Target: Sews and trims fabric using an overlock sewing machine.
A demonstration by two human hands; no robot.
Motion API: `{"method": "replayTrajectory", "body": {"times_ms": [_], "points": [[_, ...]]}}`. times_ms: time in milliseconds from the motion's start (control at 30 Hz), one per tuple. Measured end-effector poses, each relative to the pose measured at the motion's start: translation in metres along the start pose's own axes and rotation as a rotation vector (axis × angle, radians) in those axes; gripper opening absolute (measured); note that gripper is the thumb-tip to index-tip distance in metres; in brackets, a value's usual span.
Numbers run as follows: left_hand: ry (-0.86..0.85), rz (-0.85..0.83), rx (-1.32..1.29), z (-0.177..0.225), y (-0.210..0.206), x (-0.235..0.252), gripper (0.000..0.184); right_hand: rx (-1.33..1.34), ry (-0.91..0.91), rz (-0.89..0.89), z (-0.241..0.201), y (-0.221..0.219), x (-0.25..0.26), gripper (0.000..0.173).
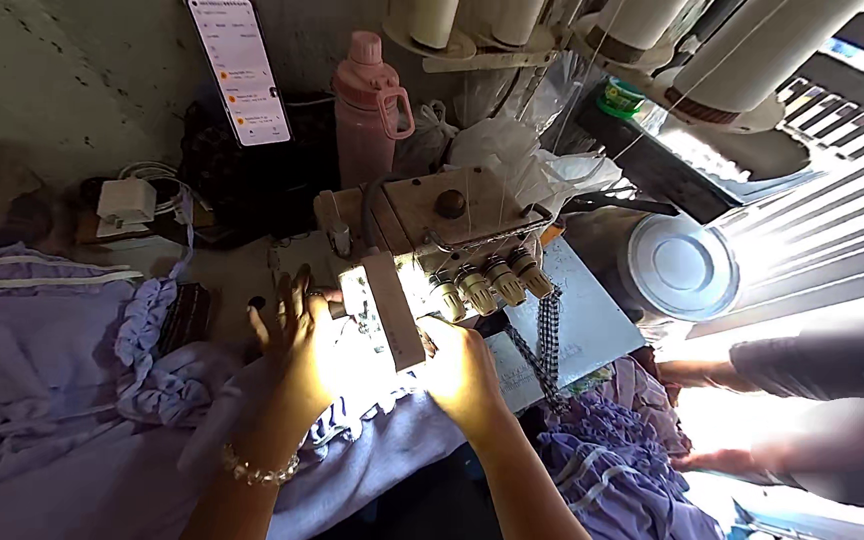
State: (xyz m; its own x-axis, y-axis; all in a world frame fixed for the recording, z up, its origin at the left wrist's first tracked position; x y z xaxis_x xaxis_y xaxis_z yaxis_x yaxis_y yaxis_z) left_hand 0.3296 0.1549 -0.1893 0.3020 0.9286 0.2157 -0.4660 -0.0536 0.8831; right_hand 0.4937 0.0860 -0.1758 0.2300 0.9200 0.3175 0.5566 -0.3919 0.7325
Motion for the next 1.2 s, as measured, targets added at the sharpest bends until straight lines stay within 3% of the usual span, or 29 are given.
{"method": "replayTrajectory", "body": {"times_ms": [133,233,367,467,567,733,900,1100,1200], "points": [[0.07,-0.169,-0.144,-0.012,0.008,0.023,0.039,-0.004,-0.009,-0.008,0.001,0.0,0.001,0.025],[0.017,-0.131,-0.11,-0.004,0.015,0.029,0.022,-0.007,-0.011,-0.011,0.001,0.0,0.001,0.027],[-0.066,0.021,0.045,0.012,0.015,0.016,0.026,-0.033,-0.008,0.001,-0.001,0.002,0.001,0.026],[-0.117,0.265,-0.037,0.009,0.02,0.006,0.018,-0.038,-0.007,0.005,-0.002,0.003,0.001,0.025],[-0.106,0.35,-0.199,0.003,0.028,-0.003,0.013,-0.046,-0.018,0.004,-0.002,0.004,0.0,0.023],[0.025,0.222,-0.663,-0.011,0.023,-0.003,0.023,-0.033,-0.007,0.017,-0.004,0.006,0.0,0.02],[-0.095,0.168,-0.178,0.012,0.019,-0.004,0.018,-0.035,-0.011,0.004,-0.004,0.005,0.0,0.02],[-0.032,-0.352,-0.068,0.02,0.022,0.017,0.024,-0.033,0.006,0.002,-0.005,0.005,-0.001,0.019],[-0.063,-0.483,-0.003,0.023,0.027,0.029,0.018,-0.007,0.025,-0.03,-0.002,0.003,-0.003,0.019]]}}
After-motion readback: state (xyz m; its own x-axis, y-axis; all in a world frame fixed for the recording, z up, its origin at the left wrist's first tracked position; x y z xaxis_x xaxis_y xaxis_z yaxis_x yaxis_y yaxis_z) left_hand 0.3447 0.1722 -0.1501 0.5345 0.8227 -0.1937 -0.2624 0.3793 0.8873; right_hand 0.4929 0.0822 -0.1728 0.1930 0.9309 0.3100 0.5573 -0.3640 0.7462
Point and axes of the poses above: each hand's wrist, its own x-axis towards the middle knuckle, its own y-axis out of the back of the hand, z = x × y, the point moved 9 cm from there along x, towards the middle knuckle
